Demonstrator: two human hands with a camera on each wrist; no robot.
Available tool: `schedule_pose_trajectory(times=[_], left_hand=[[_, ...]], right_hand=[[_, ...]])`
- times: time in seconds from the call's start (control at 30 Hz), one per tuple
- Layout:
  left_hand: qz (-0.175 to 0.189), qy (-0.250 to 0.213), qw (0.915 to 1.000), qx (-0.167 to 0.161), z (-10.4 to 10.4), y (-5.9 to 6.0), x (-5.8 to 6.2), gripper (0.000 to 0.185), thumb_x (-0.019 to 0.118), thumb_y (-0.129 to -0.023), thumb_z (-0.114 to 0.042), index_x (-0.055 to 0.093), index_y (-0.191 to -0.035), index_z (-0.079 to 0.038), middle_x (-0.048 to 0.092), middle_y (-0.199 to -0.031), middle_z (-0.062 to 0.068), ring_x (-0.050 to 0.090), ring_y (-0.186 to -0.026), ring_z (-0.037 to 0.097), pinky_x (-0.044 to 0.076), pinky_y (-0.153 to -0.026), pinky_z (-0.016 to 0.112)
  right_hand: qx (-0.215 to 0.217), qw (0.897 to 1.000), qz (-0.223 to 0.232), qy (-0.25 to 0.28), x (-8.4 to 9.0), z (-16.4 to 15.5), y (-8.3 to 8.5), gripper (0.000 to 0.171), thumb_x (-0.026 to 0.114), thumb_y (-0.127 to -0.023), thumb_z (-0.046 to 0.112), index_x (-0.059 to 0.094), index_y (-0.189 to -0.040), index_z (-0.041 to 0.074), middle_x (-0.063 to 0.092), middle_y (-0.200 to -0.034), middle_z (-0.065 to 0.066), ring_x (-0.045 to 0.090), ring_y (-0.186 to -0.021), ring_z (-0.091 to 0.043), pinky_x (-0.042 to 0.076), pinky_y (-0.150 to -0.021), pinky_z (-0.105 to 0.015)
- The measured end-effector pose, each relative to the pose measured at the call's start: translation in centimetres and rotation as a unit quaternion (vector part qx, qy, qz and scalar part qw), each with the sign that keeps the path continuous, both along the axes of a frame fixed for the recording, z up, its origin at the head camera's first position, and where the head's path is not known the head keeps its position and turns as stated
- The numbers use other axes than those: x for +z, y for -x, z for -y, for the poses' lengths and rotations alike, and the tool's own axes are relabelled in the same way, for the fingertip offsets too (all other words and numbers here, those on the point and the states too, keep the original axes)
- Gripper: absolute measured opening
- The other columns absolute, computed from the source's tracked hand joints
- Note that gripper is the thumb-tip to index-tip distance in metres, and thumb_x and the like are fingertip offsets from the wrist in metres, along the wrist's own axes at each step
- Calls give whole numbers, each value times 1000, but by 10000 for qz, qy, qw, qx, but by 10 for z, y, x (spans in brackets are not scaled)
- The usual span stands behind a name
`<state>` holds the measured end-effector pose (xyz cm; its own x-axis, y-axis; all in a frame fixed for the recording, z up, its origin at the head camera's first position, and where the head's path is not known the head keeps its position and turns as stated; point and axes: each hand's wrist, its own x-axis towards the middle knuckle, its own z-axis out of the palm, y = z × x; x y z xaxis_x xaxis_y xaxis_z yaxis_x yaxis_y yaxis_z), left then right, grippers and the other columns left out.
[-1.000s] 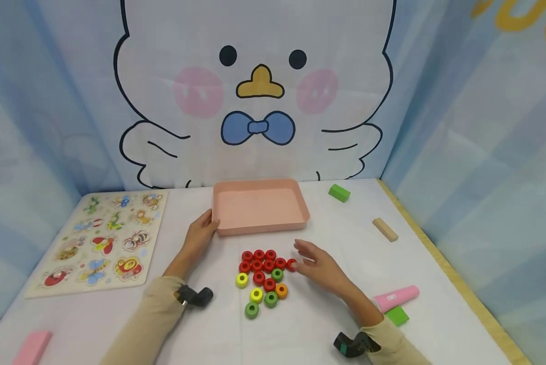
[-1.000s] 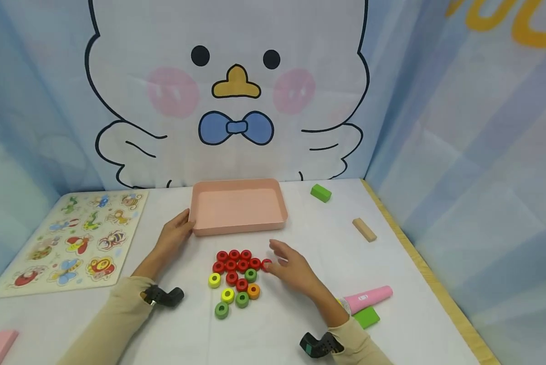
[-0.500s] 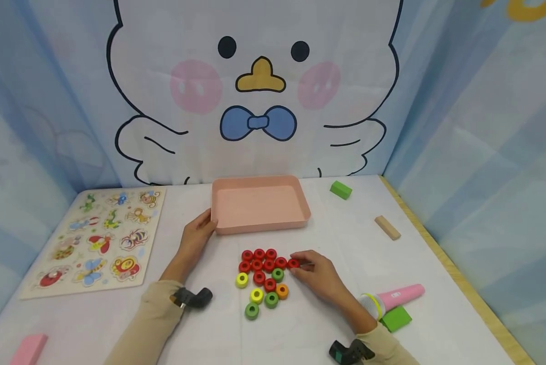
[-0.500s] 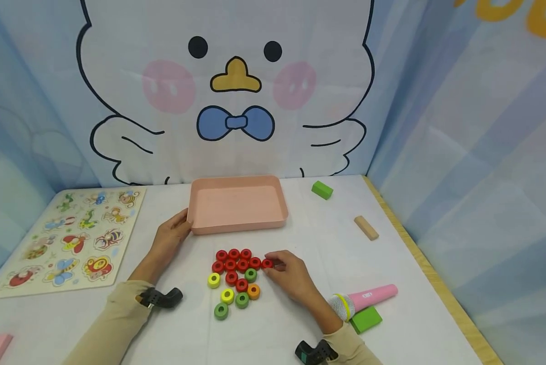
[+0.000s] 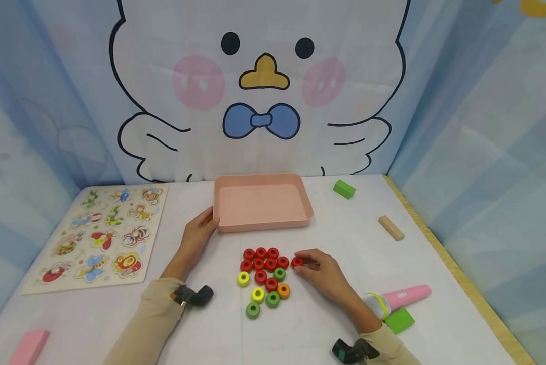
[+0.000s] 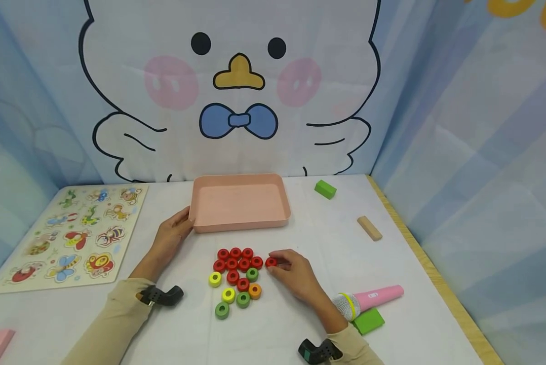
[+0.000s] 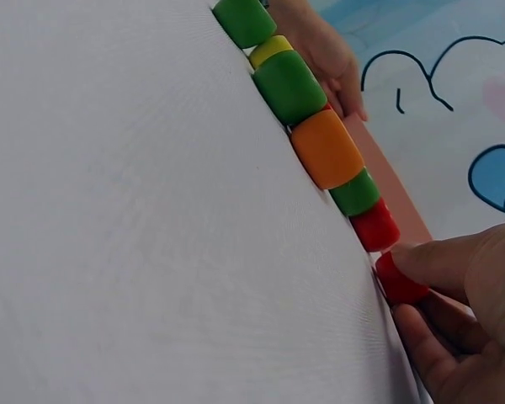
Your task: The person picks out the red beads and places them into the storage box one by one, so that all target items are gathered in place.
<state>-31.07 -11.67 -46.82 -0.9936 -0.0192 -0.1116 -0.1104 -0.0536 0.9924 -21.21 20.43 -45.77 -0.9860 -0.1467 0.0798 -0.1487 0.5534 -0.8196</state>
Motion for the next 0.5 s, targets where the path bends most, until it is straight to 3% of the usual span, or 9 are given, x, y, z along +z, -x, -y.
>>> schedule_pose_trajectory(times=[0.33,0.5], left_hand=[[-114,-241,9996,-33,-1,0,0,58,57,-99,-10,34,-152,-4,33,-156,10,34,-140,18,36,-109,28],[-74,-238,9997,20,-1,1,0,57,57,-100,-11,35,-152,-4,34,-155,9,36,-139,18,37,-108,28]], right_hand=[[31,10000,46,79,2,-2,1,32,77,-86,11,70,-117,7,68,-111,-3,67,-99,-19,55,-86,-30],[201,9997,5,119,14,2,7,33,76,-86,5,69,-118,3,67,-112,-5,67,-101,-22,55,-86,-28]])
